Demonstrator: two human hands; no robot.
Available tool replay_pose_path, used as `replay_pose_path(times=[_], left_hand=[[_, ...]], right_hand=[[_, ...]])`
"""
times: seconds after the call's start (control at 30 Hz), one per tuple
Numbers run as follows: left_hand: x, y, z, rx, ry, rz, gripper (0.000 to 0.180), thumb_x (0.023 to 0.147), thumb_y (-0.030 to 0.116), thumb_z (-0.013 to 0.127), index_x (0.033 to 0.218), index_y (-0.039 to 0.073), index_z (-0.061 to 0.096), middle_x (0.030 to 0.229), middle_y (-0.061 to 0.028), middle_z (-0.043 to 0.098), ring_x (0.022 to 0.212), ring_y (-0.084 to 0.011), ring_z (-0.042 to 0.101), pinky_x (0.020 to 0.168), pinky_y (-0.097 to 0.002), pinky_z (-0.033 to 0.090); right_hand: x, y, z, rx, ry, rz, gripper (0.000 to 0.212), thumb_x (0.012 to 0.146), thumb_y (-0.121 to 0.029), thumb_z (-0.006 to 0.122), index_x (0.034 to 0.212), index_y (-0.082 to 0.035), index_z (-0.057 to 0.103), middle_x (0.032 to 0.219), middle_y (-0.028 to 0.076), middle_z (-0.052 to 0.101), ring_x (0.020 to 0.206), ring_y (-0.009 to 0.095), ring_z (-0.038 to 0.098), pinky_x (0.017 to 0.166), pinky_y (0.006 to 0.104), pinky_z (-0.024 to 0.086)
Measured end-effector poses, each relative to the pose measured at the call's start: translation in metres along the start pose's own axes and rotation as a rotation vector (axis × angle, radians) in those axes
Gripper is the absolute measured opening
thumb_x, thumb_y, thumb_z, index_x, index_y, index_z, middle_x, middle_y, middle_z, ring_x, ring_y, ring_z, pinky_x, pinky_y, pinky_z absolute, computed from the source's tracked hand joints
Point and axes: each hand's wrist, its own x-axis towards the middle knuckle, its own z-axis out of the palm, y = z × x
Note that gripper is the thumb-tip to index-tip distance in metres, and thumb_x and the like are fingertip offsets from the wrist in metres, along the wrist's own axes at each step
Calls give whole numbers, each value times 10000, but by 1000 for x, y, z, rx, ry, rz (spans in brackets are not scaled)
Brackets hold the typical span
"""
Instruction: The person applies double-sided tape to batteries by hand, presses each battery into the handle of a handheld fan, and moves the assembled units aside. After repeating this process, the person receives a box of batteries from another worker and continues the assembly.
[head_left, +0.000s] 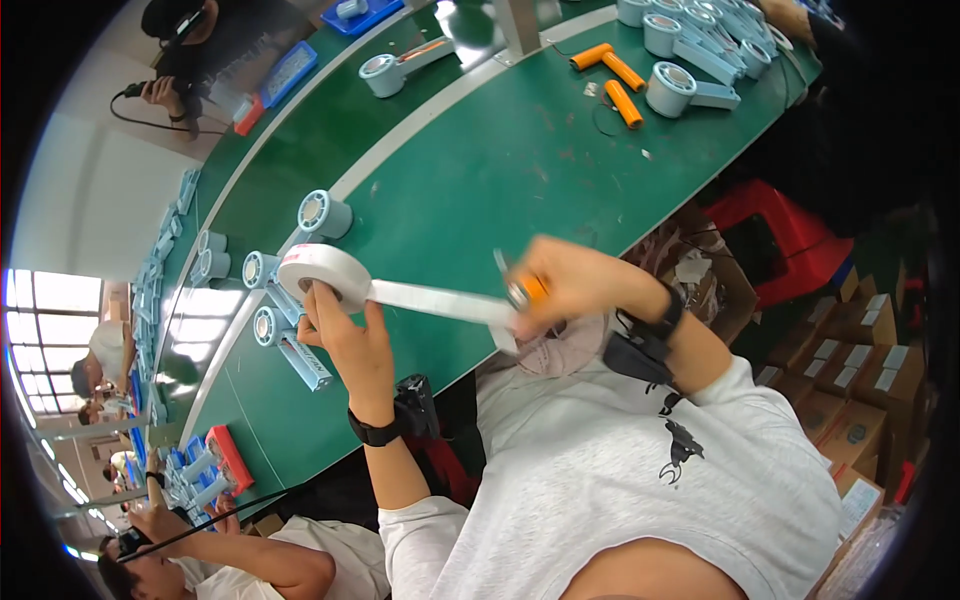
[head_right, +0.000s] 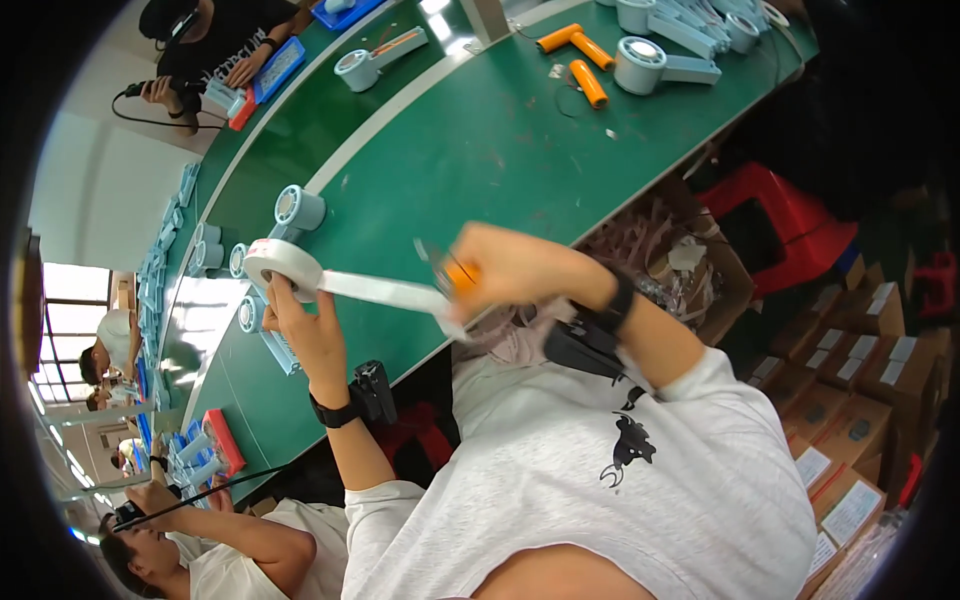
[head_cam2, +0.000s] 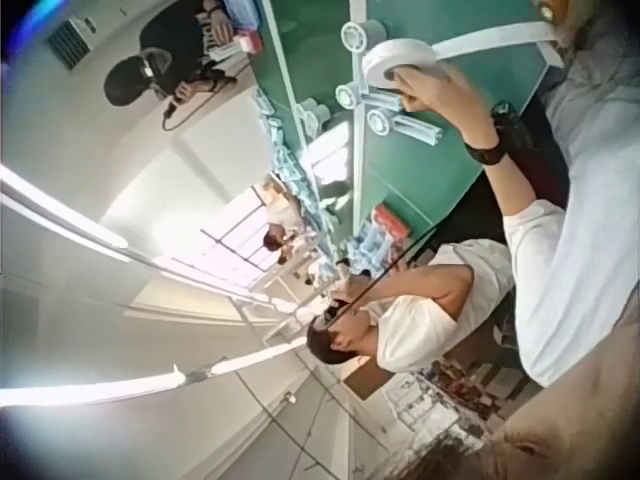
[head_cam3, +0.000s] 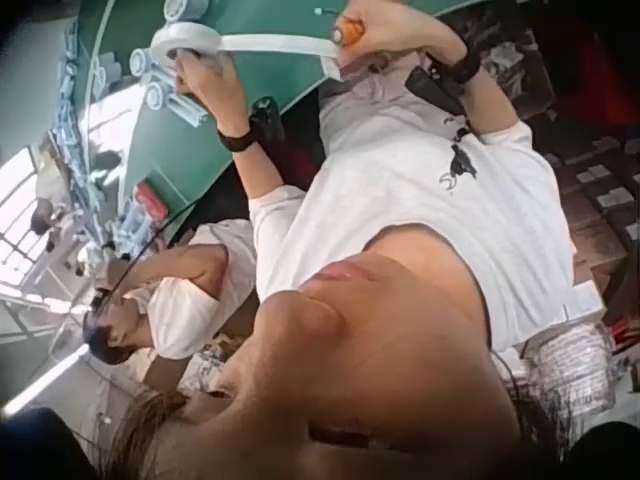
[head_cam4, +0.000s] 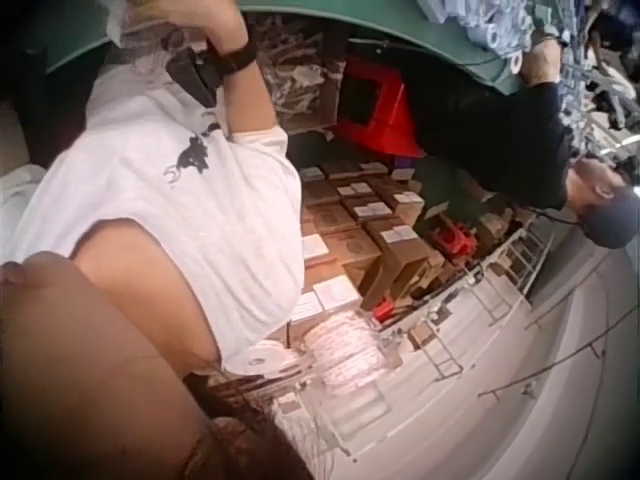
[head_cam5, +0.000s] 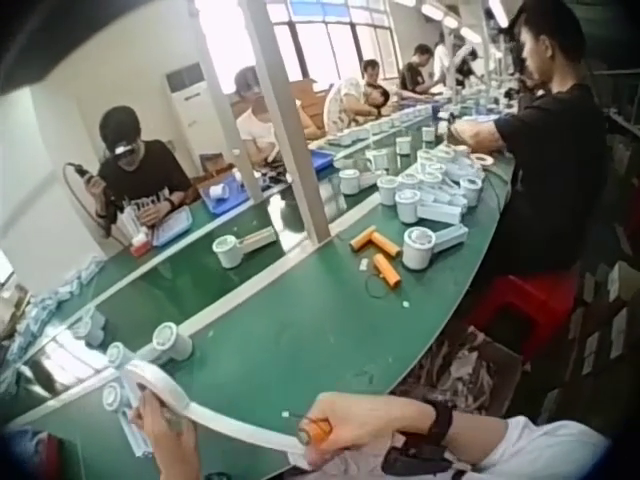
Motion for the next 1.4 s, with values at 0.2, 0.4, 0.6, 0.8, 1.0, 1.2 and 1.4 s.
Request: replay_pose_path(times=[0.2,0.4,0.6,0.8,1.0,1.2,1.4], left_hand=[[-8,0,13,-111,-61,60,471,691,25,633,1117,-62,452,1029,-166,533,984,-282,485,881,-395,244],[-1,35,29,-220,-107,193,494,719,104,652,1131,-68,440,1040,-175,525,984,-289,480,875,-383,250],[13,42,30,-283,-148,96,459,704,184,697,1047,-44,495,932,-137,555,922,-267,514,846,-375,259],[5,37,45,-76,-69,159,403,667,231,738,934,0,544,785,-77,557,841,-202,532,809,-374,269],[10,48,38,-84,-171,379,383,668,204,731,946,15,548,796,-75,560,861,-195,532,804,-372,277],[-26,38,8,-183,-413,401,380,673,176,730,961,13,542,830,-61,574,912,-190,533,817,-376,285],[-8,-35,-20,-111,-506,93,260,685,140,730,830,6,562,790,-84,578,854,-234,548,770,-376,365]], right_hand=[[-23,-23,-16,226,324,161,286,810,-180,645,989,27,563,796,29,606,603,106,503,538,238,402],[57,-48,5,117,492,-161,275,889,-136,519,1092,47,489,879,70,606,792,104,555,699,215,437],[73,-26,16,302,536,-155,281,903,-150,508,1090,59,491,1027,119,607,956,122,564,791,208,436],[77,-10,13,573,880,-319,273,903,-146,510,1073,67,498,1052,162,591,979,195,581,837,286,472],[84,-10,8,752,924,-305,267,903,-152,511,1055,67,503,1053,201,582,984,249,593,847,351,496],[103,17,-66,1040,1277,-490,262,928,-153,452,1064,69,481,1111,249,549,1024,321,575,893,405,475],[69,17,-65,848,564,-425,255,938,-163,433,1098,34,442,1224,306,451,1186,368,445,996,422,388]])
